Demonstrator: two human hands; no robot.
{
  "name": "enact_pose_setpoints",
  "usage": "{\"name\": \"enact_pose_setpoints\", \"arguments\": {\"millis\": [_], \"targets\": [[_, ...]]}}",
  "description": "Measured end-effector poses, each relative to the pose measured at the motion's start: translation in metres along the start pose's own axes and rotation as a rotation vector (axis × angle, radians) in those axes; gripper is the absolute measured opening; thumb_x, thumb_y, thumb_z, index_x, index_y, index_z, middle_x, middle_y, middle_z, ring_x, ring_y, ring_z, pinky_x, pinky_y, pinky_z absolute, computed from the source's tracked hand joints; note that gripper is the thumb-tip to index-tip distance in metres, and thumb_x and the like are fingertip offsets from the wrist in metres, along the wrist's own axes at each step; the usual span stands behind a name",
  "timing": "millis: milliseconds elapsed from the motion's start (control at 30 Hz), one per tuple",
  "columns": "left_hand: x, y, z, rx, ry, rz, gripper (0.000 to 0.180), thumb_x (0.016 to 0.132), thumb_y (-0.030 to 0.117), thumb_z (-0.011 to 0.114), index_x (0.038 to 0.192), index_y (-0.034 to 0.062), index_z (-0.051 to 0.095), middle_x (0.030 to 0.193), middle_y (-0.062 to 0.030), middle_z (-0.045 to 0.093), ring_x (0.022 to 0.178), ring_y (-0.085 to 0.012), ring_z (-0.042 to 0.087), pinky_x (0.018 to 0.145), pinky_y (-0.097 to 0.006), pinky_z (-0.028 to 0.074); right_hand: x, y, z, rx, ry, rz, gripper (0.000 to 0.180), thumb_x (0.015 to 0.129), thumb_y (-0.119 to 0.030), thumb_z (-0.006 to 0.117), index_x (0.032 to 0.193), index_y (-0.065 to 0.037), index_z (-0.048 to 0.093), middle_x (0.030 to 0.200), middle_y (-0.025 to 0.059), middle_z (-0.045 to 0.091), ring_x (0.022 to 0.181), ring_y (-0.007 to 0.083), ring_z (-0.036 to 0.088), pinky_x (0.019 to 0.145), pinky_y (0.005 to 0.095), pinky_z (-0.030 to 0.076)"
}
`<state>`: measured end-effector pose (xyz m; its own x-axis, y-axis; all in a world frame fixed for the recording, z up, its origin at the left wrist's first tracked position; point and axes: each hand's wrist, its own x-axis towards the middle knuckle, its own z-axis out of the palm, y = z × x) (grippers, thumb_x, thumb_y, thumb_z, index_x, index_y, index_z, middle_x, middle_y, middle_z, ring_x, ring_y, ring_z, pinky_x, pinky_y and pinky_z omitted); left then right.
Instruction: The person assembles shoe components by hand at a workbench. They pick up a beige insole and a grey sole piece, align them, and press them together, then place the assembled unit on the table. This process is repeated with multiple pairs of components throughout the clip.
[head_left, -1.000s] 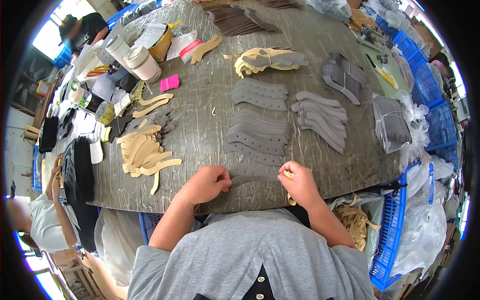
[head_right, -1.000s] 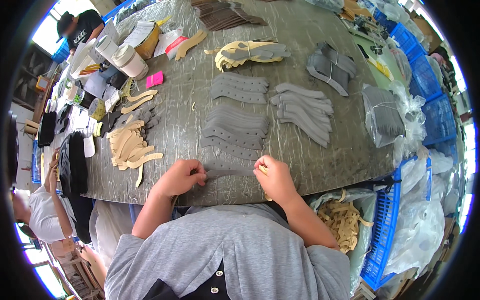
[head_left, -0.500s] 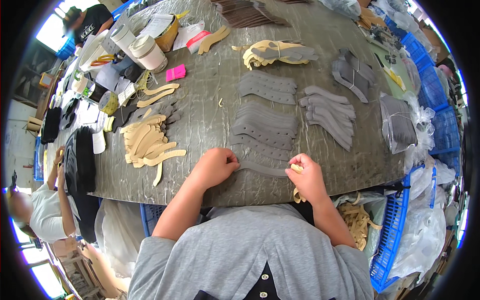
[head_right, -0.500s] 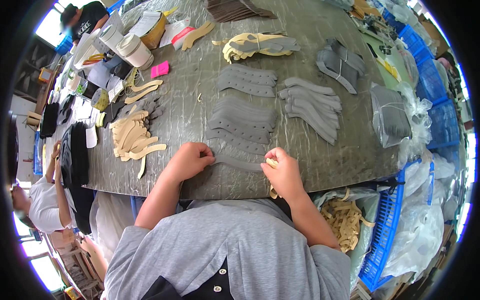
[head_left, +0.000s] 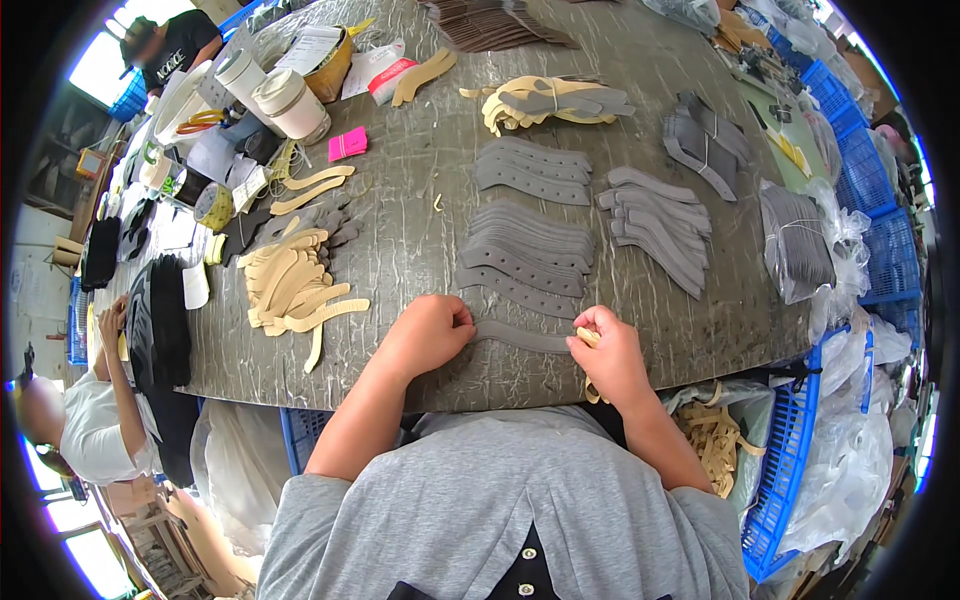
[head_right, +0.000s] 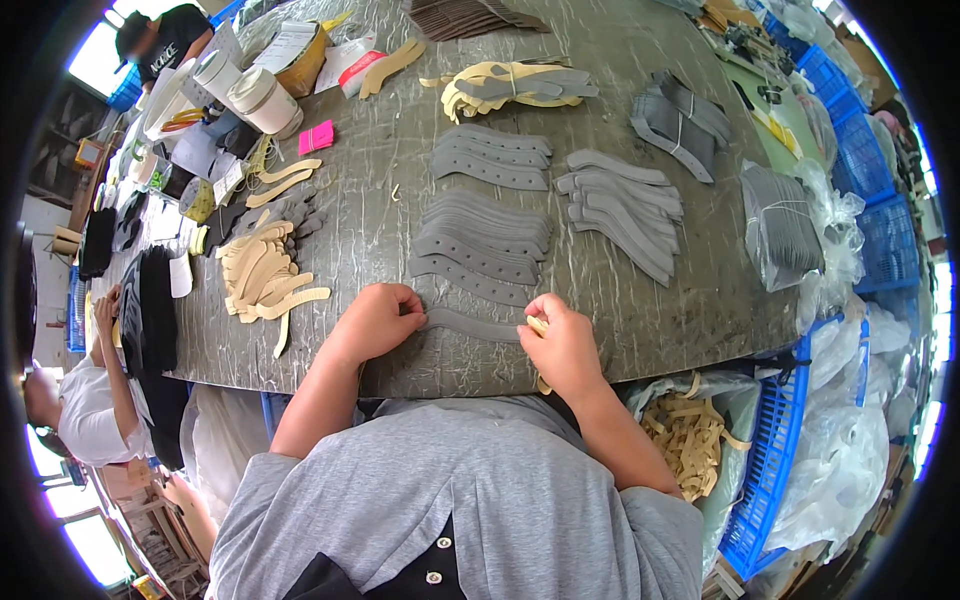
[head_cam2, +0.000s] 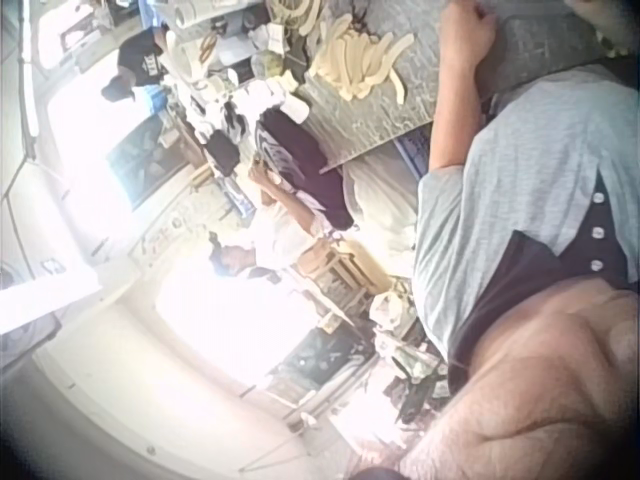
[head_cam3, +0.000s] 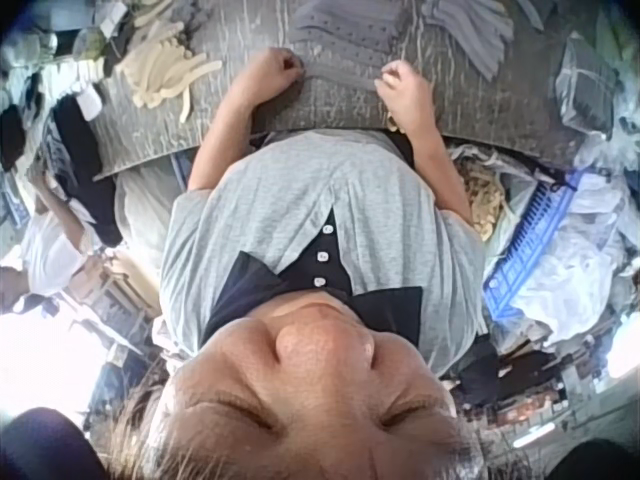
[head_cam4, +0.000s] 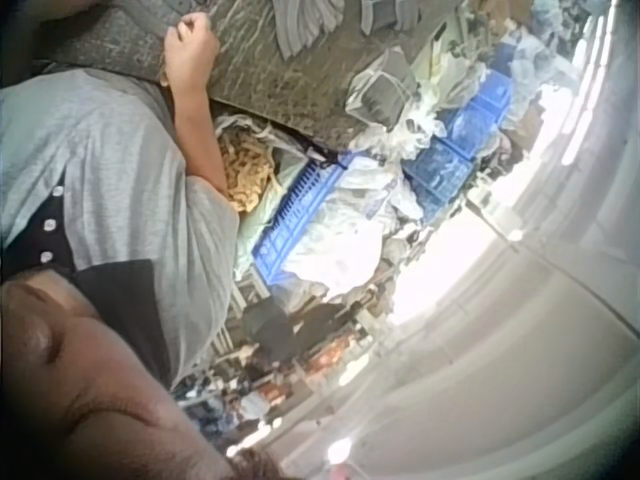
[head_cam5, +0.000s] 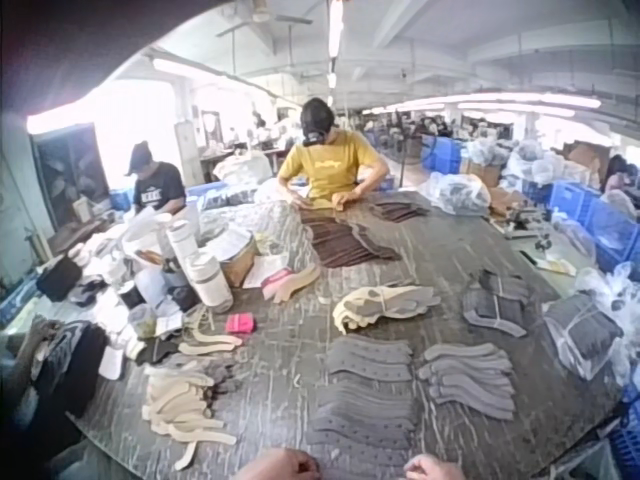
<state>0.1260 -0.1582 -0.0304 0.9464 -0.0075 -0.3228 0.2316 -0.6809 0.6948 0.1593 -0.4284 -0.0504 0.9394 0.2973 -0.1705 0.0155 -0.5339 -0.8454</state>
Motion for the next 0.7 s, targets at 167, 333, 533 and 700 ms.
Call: {"name": "enact_pose_setpoints", "arguments": {"millis": [167,333,533,700], "targets": [[0.000,0.000,0.001,0.023,0.002,-0.007,0.016,0.075,0.015,0.070,0.082,0.0007,0.071,0.074,-0.0160,0.068,0.068,-0.0268,0.066,0.065,-0.036,0.051,-0.001,-0.005,0.002,-0.082,0.024,-0.055,0.022,0.078,-0.007,0.072,0.095,0.000,0.059,0.080,0.0144,0.067,0.073,0.0255,0.065,0.066,0.0351,0.051],[-0.001,0.003,0.003,0.082,0.030,0.013,0.016,0.076,0.016,0.070,0.082,0.0011,0.070,0.074,-0.0176,0.068,0.069,-0.0310,0.067,0.065,-0.038,0.051,-0.005,-0.003,0.009,-0.361,0.085,-0.205,0.028,0.079,-0.015,0.075,0.097,-0.005,0.055,0.085,0.0145,0.064,0.075,0.0340,0.065,0.065,0.0420,0.052],[-0.004,0.003,0.006,0.143,0.053,0.037,0.015,0.078,0.015,0.070,0.083,0.0011,0.068,0.076,-0.0181,0.067,0.070,-0.0347,0.065,0.066,-0.040,0.051,-0.005,0.003,-0.013,-0.636,0.133,-0.094,0.028,0.082,-0.019,0.075,0.097,-0.007,0.055,0.090,0.0138,0.059,0.076,0.0327,0.062,0.066,0.0414,0.051],[-0.007,0.000,0.010,0.032,0.152,0.174,0.011,0.082,0.011,0.066,0.085,0.0004,0.064,0.076,-0.0159,0.066,0.066,-0.0299,0.063,0.063,-0.038,0.050,-0.006,0.001,-0.027,0.031,0.014,-0.106,0.025,0.085,-0.014,0.072,0.104,-0.001,0.062,0.095,0.0100,0.066,0.081,0.0172,0.061,0.074,0.0316,0.050]]}}
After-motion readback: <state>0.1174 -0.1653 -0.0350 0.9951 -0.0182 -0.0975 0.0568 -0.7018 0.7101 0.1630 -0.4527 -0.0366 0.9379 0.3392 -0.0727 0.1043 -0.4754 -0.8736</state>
